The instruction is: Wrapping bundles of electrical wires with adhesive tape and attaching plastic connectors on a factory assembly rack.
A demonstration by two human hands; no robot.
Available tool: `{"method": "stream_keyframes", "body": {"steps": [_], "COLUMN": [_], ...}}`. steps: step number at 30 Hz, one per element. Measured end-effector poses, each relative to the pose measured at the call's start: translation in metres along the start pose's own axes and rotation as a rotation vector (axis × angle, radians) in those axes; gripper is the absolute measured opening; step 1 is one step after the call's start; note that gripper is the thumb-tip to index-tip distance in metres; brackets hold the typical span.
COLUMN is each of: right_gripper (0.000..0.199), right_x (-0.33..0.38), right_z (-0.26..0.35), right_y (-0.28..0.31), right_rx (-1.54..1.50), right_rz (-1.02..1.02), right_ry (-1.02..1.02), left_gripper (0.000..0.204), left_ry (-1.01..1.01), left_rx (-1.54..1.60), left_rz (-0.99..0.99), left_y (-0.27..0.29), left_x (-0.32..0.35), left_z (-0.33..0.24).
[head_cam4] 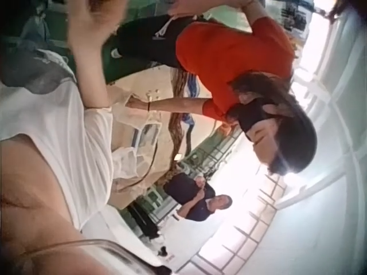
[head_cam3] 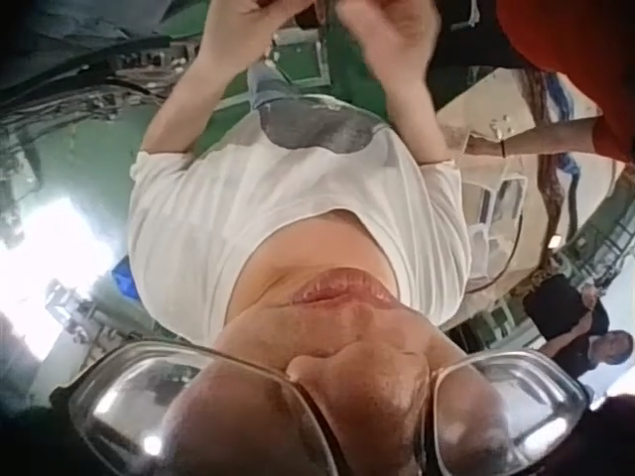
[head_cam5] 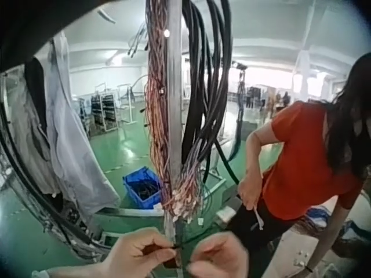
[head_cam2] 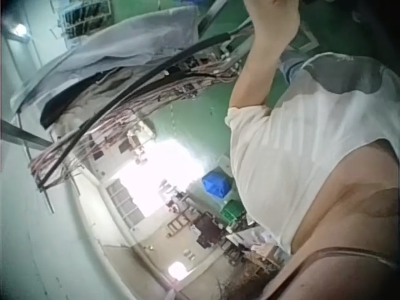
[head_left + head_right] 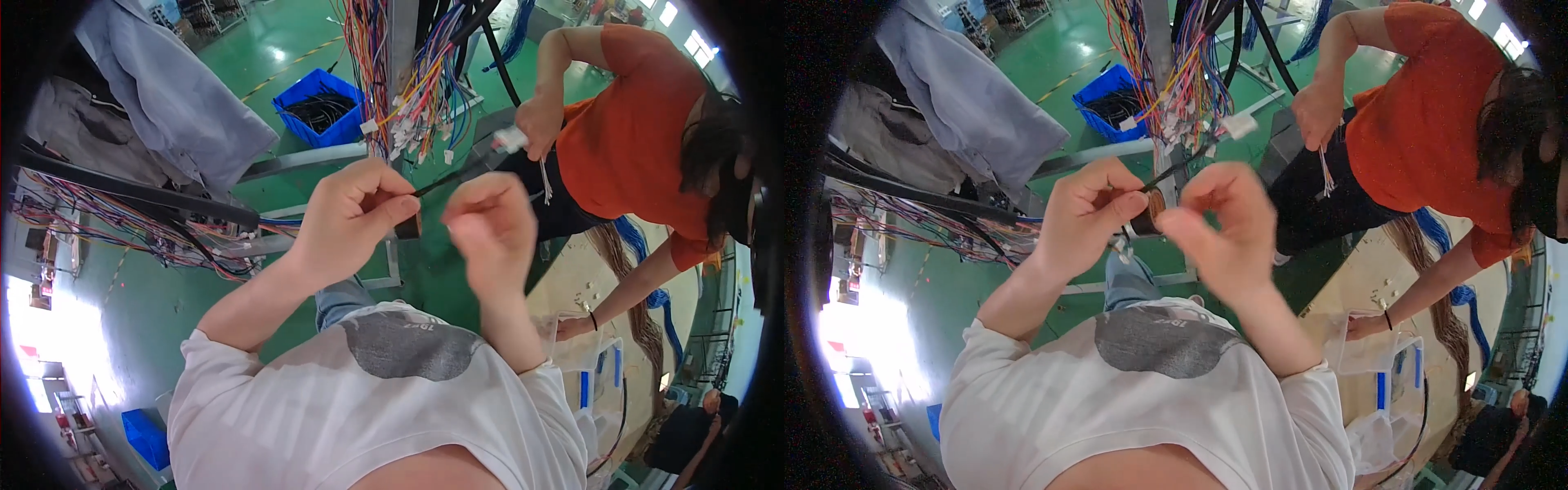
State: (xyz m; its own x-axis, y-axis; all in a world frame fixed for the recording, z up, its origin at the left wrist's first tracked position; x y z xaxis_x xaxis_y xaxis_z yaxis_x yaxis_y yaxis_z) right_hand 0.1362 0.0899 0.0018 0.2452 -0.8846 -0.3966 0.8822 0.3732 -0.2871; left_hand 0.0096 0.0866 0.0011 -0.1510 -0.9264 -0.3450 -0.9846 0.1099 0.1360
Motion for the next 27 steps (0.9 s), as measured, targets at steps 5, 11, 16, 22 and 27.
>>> {"method": "stream_keyframes", "body": {"steps": [5,11,16,22,27], "right_gripper": [0.025,0.01,0.003,0.007,0.012], "right_x": [0.007,0.007,0.014,0.02,0.021], "right_z": [-0.011,-0.011,-0.006,-0.016,-0.019], "right_y": [-0.031,-0.05,-0.039,-0.036,-0.025], "right_rx": [0.491,0.837,0.84,0.79,0.572], "right_rz": [0.005,0.307,0.356,0.59,0.58], "right_ry": [0.05,0.209,0.128,0.012,0.079], "left_gripper": [0.004,0.005,0.012,0.026,0.026], "left_ry": [-0.028,0.021,-0.368,-0.107,0.134], "left_rx": [0.037,0.033,-0.299,-0.244,0.062], "left_rz": [-0.079,0.058,0.133,0.428,0.549], "left_y": [0.007,0.005,-0.013,-0.042,-0.058], "left_x": [0.001,0.022,0.02,0.029,0.033], "left_z": [0.002,0.0,-0.022,0.015,0.015]}}
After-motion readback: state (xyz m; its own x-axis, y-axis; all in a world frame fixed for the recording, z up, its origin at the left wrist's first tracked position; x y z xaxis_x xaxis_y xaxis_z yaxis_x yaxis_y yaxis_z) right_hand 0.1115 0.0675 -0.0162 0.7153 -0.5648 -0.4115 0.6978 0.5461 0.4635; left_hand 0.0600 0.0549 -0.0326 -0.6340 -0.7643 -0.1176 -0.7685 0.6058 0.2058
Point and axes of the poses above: each hand's wrist, its own x-axis away from the middle knuckle, its own y-axis out of the back of the hand, z = x × y, the point moved 10 cm from there along -x, towards the middle knuckle, and after that the axes turned 7 degrees about -y, right-handed, at the moved point
